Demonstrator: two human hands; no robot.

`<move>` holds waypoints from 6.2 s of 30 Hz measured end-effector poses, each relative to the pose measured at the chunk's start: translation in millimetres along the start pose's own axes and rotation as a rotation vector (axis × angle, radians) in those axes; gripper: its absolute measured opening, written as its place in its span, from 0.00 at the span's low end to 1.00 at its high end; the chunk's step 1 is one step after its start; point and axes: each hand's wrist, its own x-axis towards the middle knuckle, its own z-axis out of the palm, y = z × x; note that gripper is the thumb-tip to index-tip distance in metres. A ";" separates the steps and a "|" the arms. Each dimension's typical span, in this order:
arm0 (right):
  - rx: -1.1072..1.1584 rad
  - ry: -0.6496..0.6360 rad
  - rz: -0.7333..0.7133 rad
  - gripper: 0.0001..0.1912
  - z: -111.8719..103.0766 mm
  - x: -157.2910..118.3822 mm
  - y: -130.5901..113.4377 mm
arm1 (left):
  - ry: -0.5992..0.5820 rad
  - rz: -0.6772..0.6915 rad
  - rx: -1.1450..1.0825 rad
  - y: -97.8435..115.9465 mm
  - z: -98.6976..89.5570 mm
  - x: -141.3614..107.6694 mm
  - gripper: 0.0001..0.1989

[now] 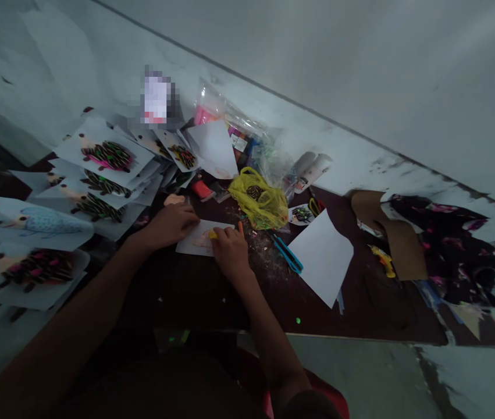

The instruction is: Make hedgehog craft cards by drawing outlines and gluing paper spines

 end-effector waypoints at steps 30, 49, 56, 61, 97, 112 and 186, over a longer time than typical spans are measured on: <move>0.068 0.135 0.015 0.14 -7.6 -12.2 2.6 | -0.088 0.022 0.057 17.3 1.3 -4.6 0.17; -0.054 0.003 -0.058 0.14 1.9 -8.1 3.1 | -0.193 -0.006 0.106 18.7 -4.8 -4.5 0.20; 0.064 0.094 0.015 0.16 8.1 -6.3 10.4 | -0.187 -0.012 0.100 20.2 -6.2 -3.7 0.21; 0.049 0.026 0.000 0.15 8.6 -1.0 7.6 | -0.182 0.001 0.096 19.1 -4.7 -3.8 0.19; -0.021 -0.018 -0.097 0.14 -2.1 -7.1 5.6 | -0.169 0.001 0.062 19.9 -6.3 -4.1 0.21; 0.047 -0.045 -0.069 0.14 1.6 2.2 7.0 | -0.173 0.007 0.075 18.2 -4.7 -4.0 0.19; -0.103 0.028 0.083 0.15 0.1 -27.9 -5.5 | -0.198 0.021 0.071 16.5 -5.8 -3.8 0.22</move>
